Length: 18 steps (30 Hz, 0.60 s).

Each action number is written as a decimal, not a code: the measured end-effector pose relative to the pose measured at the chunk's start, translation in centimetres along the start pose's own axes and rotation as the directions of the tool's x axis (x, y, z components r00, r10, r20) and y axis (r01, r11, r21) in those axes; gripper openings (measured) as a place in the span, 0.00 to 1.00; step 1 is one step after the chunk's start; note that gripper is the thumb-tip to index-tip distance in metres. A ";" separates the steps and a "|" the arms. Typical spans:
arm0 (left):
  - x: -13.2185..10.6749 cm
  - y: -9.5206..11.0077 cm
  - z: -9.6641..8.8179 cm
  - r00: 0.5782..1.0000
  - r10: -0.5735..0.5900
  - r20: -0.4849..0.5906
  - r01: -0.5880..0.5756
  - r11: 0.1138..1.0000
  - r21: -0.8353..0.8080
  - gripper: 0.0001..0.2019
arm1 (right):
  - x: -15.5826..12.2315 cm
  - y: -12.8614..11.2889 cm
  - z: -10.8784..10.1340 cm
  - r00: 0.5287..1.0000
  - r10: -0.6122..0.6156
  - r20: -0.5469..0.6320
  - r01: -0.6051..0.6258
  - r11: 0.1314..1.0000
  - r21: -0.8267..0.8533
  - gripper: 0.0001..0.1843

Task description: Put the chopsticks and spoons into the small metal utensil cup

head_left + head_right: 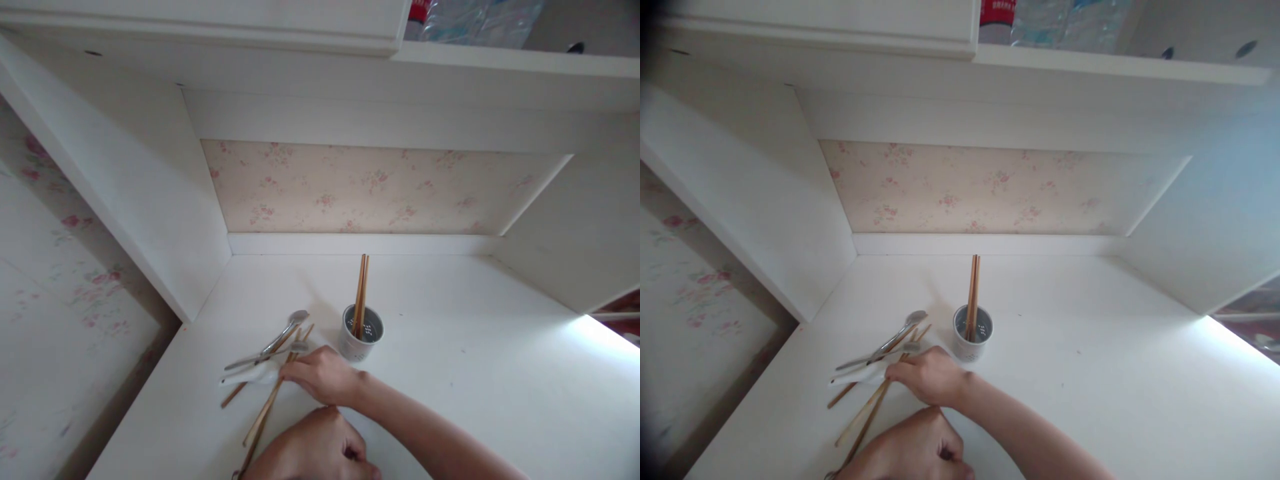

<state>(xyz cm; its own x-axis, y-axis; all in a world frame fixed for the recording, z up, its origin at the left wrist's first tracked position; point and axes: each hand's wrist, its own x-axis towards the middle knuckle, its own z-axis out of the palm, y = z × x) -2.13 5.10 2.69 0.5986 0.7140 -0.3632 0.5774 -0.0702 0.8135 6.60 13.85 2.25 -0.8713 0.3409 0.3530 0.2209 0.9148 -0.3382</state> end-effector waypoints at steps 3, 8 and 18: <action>0.3 0.2 -0.1 0.999 0.012 -0.032 -0.011 0.999 0.033 0.16 | -0.2 -0.4 -1.5 0.978 0.196 0.076 -0.209 0.941 0.267 0.15; 0.7 0.8 -0.3 0.998 -0.029 -0.058 0.028 1.000 -0.010 0.16 | -0.3 -1.6 -3.4 0.951 0.273 0.143 -0.305 0.762 0.571 0.15; 0.9 0.8 -0.6 0.992 0.027 -0.125 -0.050 0.982 -0.185 0.17 | -2.2 -6.0 -8.9 0.882 0.440 -0.168 0.014 0.334 0.943 0.10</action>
<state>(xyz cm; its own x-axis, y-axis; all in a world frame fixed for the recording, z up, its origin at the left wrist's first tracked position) -1.47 6.06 3.28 0.5401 0.7931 -0.2815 0.4341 0.0241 0.9006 11.12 9.53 11.24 -0.5977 0.7395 0.3096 -0.3511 0.1058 -0.9303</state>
